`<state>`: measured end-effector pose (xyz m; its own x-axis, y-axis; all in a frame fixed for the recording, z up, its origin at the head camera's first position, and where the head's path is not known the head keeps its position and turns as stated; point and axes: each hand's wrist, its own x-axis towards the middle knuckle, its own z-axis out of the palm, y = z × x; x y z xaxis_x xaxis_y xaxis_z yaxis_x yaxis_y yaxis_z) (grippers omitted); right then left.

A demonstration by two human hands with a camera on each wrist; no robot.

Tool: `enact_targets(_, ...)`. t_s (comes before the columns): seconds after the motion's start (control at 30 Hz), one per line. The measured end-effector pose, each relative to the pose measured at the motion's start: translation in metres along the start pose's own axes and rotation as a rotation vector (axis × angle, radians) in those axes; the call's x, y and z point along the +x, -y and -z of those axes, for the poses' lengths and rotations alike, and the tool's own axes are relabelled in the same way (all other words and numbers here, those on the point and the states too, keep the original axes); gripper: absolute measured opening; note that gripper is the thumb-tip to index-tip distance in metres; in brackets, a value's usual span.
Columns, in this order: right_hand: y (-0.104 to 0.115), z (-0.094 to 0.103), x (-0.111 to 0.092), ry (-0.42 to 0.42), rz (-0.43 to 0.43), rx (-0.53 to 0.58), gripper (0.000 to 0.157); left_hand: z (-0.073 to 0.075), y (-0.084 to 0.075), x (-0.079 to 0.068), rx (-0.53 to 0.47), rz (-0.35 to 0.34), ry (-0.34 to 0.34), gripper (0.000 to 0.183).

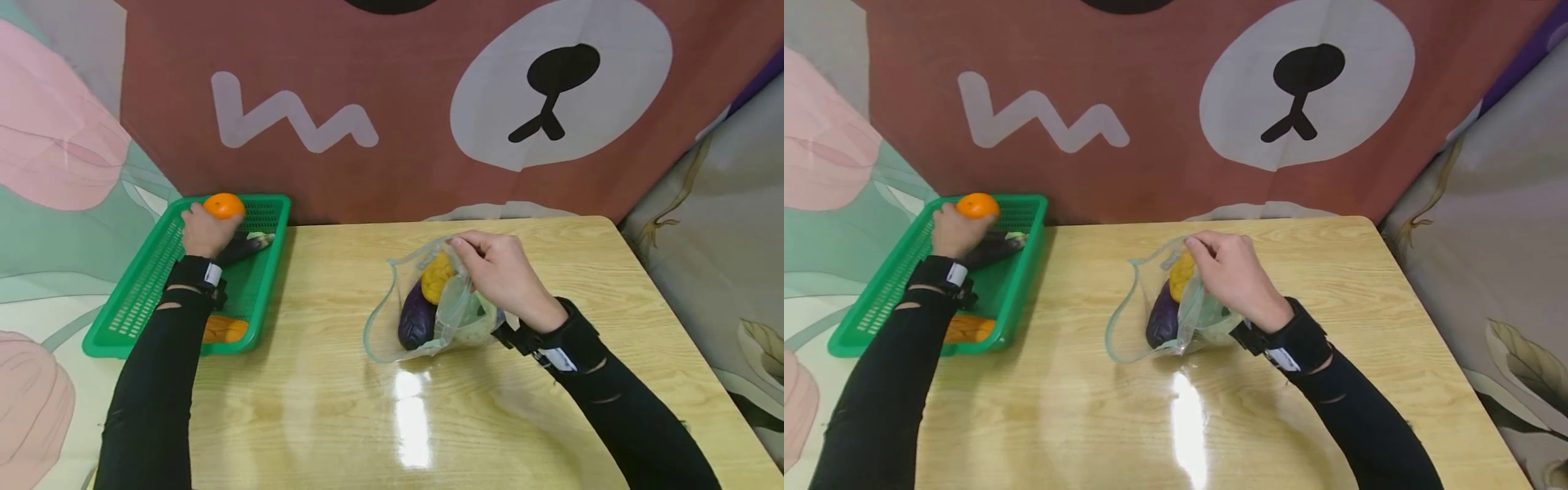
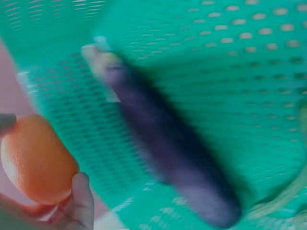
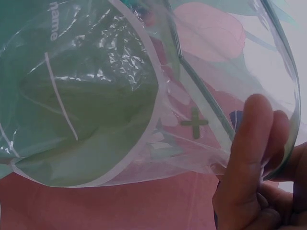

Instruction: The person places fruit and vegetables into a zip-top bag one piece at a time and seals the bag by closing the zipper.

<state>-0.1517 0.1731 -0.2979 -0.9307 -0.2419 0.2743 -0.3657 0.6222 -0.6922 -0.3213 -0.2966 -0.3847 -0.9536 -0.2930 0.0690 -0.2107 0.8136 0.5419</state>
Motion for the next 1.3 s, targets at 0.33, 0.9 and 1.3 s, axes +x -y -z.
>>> enact_targets(0.33, -0.002, 0.003, 0.000, -0.041, 0.034, 0.001, 0.030, 0.035, -0.103, -0.099, -0.244, -0.294, 0.161, 0.084)
enact_targets(0.9, -0.001, -0.006, 0.005, -0.064, 0.048, 0.032, 0.026, -0.009, -0.167, -0.229, -0.348, -0.692, 0.514, 0.080)
enact_targets(1.3, 0.001, -0.010, 0.005, -0.044, 0.051, 0.053, 0.025, -0.032, -0.175, -0.236, -0.292, -0.726, 0.521, 0.079)
